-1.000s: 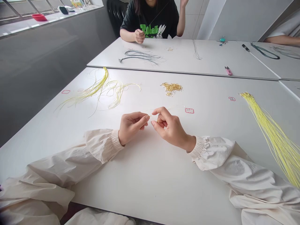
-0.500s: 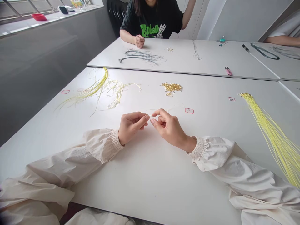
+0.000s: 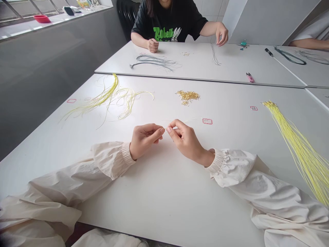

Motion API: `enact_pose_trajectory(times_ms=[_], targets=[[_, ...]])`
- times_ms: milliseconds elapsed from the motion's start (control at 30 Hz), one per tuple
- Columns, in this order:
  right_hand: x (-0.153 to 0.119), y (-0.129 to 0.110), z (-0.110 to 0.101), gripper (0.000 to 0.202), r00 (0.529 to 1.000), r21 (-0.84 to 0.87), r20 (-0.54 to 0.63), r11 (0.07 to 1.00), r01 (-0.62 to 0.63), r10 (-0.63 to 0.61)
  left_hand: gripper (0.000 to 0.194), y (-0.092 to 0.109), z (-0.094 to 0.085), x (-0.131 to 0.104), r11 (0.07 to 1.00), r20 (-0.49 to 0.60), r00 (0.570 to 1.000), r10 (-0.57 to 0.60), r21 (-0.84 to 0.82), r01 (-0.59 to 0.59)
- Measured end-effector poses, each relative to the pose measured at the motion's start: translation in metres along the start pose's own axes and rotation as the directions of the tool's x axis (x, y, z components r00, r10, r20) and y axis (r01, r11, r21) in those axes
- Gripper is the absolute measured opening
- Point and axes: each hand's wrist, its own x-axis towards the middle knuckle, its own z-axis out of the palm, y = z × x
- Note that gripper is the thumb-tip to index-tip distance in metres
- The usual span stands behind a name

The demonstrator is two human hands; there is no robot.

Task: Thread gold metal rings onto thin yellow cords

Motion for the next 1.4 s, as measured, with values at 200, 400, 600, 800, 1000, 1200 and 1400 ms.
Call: enact_pose_trajectory(times_ms=[200,400,600,800,1000,1200,1400], targets=[[0.000,0.005,0.000,0.027,1.000,0.039,-0.010,0.999,0.007,-0.007,0.022,0.001,0.000,0.001,1.000,-0.020,1.000,-0.021,-0.007,0.021],[-0.004,0.003,0.002,0.017,0.987,-0.088,-0.093,0.988,0.125,-0.133,0.021,0.002,0.000,0.002,1.000,-0.042,0.999,-0.023,0.004,0.023],[-0.006,0.005,0.005,0.009,0.970,-0.235,-0.065,0.948,0.215,-0.236,0.019,0.003,0.001,0.002,1.000,-0.054,0.998,-0.017,0.012,0.018],[-0.004,0.005,0.002,0.008,0.959,-0.302,-0.044,0.919,0.253,-0.278,0.019,0.001,0.001,0.002,1.000,-0.047,0.999,-0.013,0.027,0.014],[0.002,-0.001,-0.008,0.010,0.904,-0.370,0.052,0.832,0.413,-0.425,0.019,-0.004,0.000,0.001,0.997,0.010,0.999,0.037,0.075,-0.037],[0.008,-0.008,-0.016,0.011,0.941,-0.300,0.186,0.896,0.329,-0.283,0.019,-0.008,0.000,-0.002,0.974,0.096,0.987,0.131,0.172,-0.147],[0.017,-0.012,-0.026,0.014,0.962,-0.102,0.273,0.994,0.032,-0.003,0.018,-0.012,-0.001,-0.007,0.952,0.166,0.960,0.226,0.169,-0.254]])
